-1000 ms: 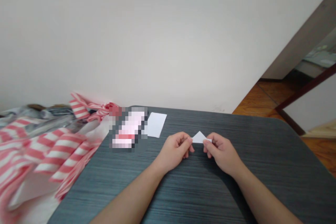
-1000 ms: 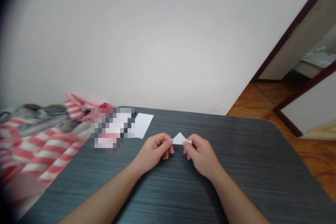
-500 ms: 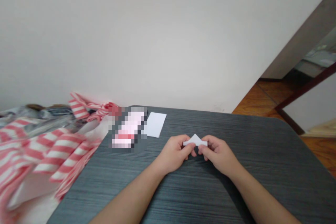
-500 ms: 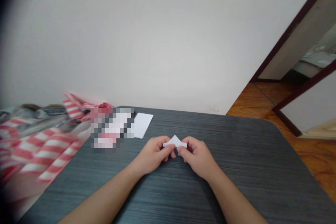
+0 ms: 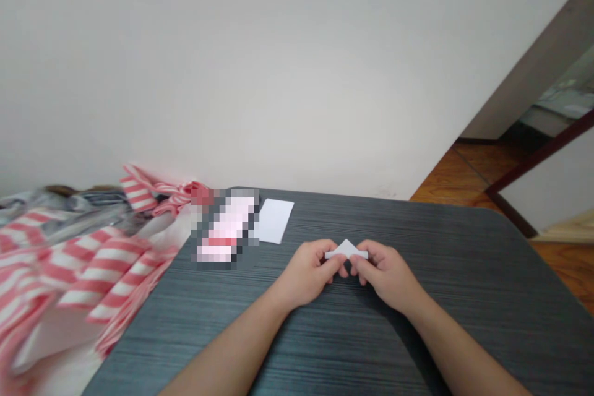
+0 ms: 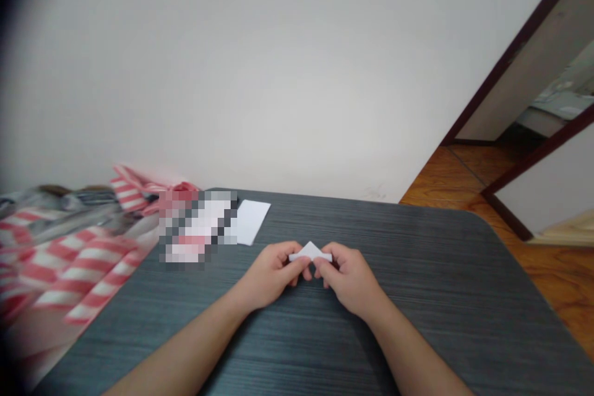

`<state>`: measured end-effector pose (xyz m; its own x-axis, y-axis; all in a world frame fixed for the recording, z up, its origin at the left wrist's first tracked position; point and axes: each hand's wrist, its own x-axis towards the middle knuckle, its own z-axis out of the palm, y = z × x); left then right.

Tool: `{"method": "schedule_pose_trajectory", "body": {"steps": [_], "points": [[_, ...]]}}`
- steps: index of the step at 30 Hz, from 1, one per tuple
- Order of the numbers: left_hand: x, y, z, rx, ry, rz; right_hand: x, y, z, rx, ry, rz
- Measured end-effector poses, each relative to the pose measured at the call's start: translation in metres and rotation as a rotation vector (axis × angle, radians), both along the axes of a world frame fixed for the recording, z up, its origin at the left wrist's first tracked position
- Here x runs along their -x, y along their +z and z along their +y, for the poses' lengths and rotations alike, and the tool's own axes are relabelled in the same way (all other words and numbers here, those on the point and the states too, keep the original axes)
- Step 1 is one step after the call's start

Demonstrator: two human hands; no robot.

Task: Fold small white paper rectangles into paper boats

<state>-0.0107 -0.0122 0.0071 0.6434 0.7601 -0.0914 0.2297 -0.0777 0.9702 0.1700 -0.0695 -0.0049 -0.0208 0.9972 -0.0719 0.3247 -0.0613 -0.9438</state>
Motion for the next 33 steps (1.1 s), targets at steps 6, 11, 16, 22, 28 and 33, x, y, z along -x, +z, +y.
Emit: {"method": "schedule_pose_trajectory", "body": {"steps": [6, 11, 16, 22, 28, 33], "points": [[-0.001, 0.0, 0.0, 0.068, 0.051, -0.039, -0.008, -0.005, -0.001, -0.071, -0.071, -0.035], [-0.003, -0.01, 0.001, 0.086, 0.054, -0.141, -0.009, -0.004, 0.0, -0.078, -0.079, -0.09], [-0.004, -0.018, 0.001, 0.092, 0.088, -0.162, -0.008, -0.004, 0.0, -0.08, -0.054, -0.116], [-0.002, -0.021, 0.002, 0.064, 0.072, -0.142, -0.011, -0.006, 0.0, -0.099, -0.048, -0.002], [0.0, -0.021, 0.002, 0.054, 0.05, -0.11, -0.013, -0.003, 0.0, -0.071, -0.03, 0.002], [0.001, -0.017, 0.002, 0.015, 0.019, -0.084, -0.012, -0.003, 0.0, -0.053, -0.043, 0.024]]}}
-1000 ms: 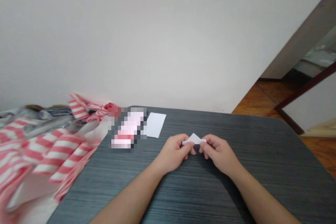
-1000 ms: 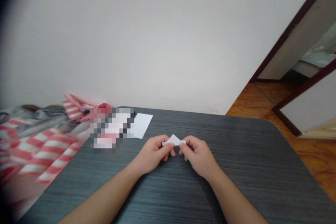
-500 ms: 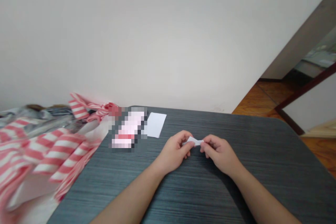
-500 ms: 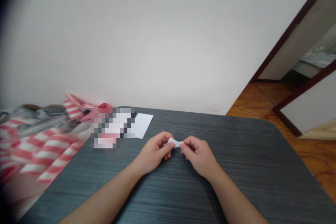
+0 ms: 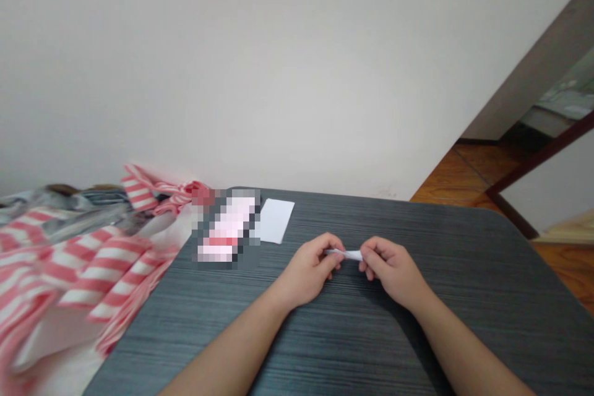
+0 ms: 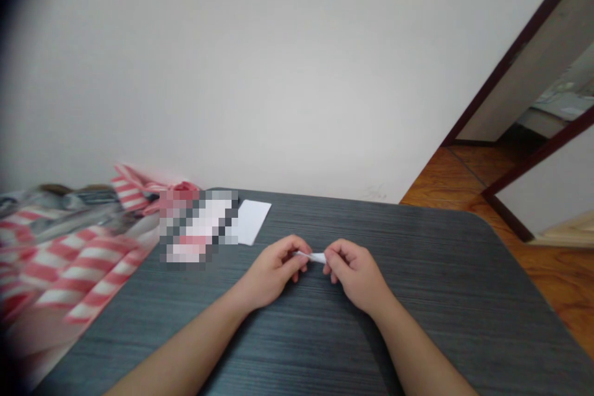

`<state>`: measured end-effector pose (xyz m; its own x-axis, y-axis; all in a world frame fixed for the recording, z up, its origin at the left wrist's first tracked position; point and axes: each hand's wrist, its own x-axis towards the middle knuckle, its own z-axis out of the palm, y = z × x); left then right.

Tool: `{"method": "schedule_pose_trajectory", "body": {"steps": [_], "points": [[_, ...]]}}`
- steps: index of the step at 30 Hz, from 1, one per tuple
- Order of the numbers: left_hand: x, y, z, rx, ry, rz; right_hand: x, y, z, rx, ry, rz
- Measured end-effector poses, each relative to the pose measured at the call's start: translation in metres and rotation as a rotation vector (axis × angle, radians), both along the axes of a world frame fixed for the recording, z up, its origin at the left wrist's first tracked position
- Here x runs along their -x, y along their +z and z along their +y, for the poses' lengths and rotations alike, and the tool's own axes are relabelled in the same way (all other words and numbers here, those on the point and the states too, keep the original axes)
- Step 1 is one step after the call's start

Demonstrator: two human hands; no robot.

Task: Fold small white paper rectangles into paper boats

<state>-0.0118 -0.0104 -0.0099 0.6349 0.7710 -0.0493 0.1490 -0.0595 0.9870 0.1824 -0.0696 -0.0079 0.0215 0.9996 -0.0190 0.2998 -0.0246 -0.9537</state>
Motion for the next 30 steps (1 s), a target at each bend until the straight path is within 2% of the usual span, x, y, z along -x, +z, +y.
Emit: {"method": "schedule_pose_trajectory", "body": {"steps": [4, 10, 16, 19, 21, 23, 30], "points": [[0.001, 0.003, 0.0, -0.078, -0.017, 0.024, 0.0, -0.002, 0.001, 0.019, -0.021, 0.017], [0.0, 0.008, 0.002, -0.317, -0.023, 0.055, 0.001, -0.001, 0.003, 0.016, -0.036, 0.015], [-0.001, 0.012, 0.001, -0.237, 0.034, 0.179, 0.002, -0.004, 0.002, -0.072, -0.047, 0.065], [-0.001, 0.011, 0.001, -0.2, 0.048, 0.173, 0.001, 0.0, -0.001, -0.203, -0.041, -0.099], [-0.001, 0.009, 0.001, -0.174, 0.064, 0.151, 0.0, 0.004, -0.002, -0.308, 0.013, -0.248], [-0.002, 0.007, 0.001, -0.146, 0.084, 0.129, 0.0, 0.006, -0.002, -0.377, 0.055, -0.304], [-0.003, 0.006, 0.0, -0.092, 0.094, 0.104, -0.001, 0.002, 0.0, -0.434, 0.077, -0.346]]}}
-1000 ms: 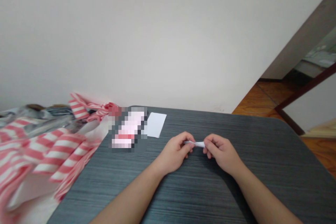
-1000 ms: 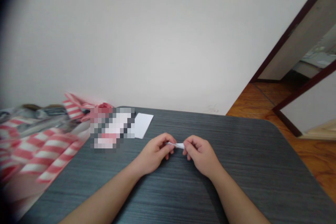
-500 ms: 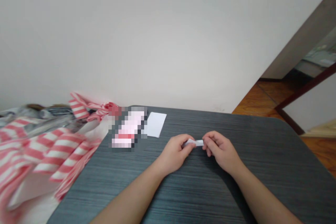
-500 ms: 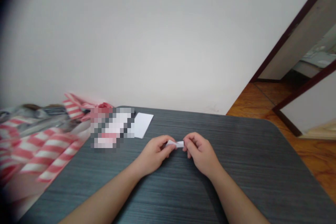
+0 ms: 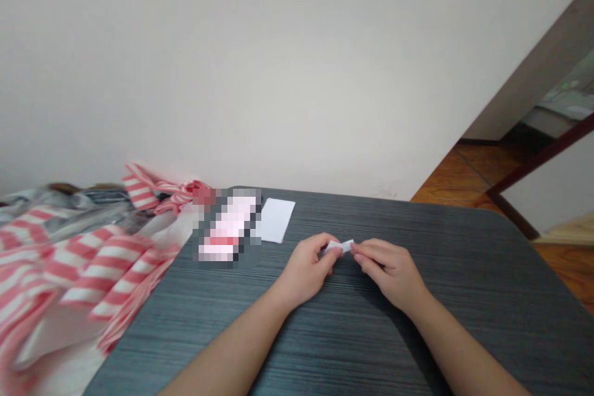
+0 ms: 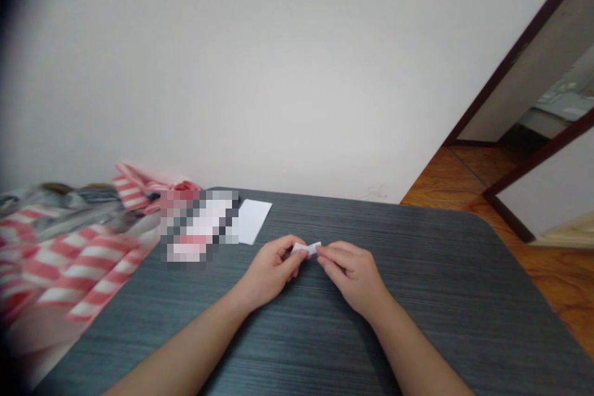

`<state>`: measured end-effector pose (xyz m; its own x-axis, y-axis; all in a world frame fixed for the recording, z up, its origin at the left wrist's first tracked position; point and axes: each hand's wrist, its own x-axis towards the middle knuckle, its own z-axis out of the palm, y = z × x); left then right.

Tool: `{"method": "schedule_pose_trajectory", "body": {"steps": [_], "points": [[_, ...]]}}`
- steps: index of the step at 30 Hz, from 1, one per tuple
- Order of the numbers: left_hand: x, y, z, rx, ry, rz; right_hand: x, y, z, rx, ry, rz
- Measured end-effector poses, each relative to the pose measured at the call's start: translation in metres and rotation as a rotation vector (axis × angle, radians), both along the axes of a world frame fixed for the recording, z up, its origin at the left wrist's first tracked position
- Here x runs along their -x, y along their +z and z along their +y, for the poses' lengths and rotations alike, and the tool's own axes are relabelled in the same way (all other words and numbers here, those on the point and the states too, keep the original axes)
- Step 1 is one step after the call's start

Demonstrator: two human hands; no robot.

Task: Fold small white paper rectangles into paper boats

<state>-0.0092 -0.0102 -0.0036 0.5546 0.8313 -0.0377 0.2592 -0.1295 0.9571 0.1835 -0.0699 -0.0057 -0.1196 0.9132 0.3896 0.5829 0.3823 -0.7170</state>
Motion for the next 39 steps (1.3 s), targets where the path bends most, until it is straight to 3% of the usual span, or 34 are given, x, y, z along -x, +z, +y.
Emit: {"method": "schedule_pose_trajectory", "body": {"steps": [14, 25, 39], "points": [[0.001, -0.0073, 0.0021, -0.099, -0.03, -0.059, 0.0016, -0.0029, 0.0035, 0.072, -0.033, 0.056], [0.0013, -0.0004, 0.0014, -0.18, -0.098, -0.062, 0.0057, 0.0037, 0.0039, 0.094, -0.068, 0.05], [0.0016, 0.0016, -0.0002, -0.273, -0.096, 0.023, 0.009, 0.0018, 0.0056, 0.032, -0.067, -0.015]]}}
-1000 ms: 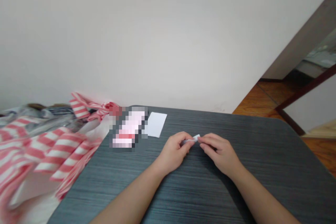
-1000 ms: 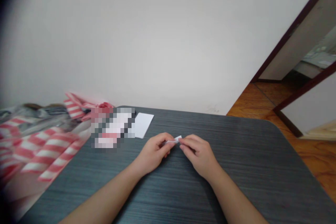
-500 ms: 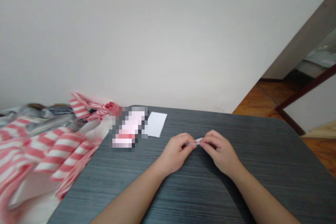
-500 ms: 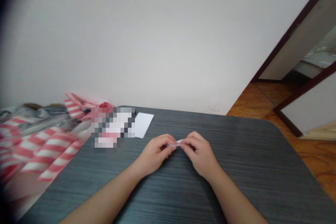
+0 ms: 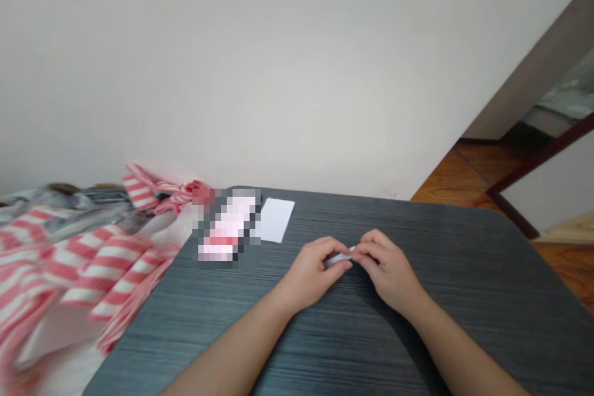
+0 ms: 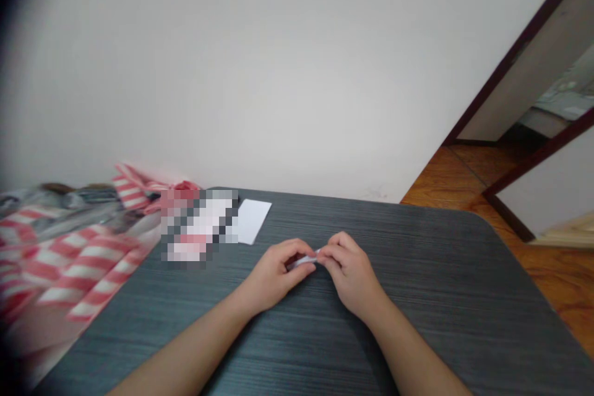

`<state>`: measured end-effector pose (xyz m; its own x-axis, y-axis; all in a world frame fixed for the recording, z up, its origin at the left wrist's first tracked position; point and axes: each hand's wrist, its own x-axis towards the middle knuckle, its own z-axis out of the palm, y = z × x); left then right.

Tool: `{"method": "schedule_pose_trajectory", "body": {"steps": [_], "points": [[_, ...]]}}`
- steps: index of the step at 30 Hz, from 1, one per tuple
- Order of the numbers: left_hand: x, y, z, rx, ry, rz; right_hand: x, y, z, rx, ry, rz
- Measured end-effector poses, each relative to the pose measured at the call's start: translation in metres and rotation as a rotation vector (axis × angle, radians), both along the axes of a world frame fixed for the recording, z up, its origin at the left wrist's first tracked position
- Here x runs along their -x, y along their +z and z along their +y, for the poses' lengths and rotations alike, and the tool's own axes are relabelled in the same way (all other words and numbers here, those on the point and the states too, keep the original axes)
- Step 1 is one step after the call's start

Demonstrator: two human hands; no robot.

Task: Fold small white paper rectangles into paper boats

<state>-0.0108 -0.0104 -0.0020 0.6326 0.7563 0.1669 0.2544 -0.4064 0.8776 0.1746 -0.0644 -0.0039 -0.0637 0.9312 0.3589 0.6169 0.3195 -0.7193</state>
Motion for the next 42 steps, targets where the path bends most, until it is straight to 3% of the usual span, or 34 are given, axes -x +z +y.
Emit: {"method": "schedule_pose_trajectory", "body": {"steps": [9, 23, 31, 42], "points": [[0.001, 0.002, -0.001, 0.007, 0.011, 0.013, 0.002, 0.001, -0.001, 0.018, 0.031, 0.002], [0.001, -0.007, -0.001, 0.105, 0.038, -0.027, 0.003, 0.004, -0.002, 0.01, 0.037, 0.048], [-0.001, -0.011, -0.002, 0.241, 0.058, -0.118, 0.002, -0.005, -0.002, 0.191, 0.001, 0.15], [-0.001, -0.01, -0.002, 0.254, 0.052, -0.12, 0.003, 0.001, -0.002, 0.185, 0.001, 0.104]]}}
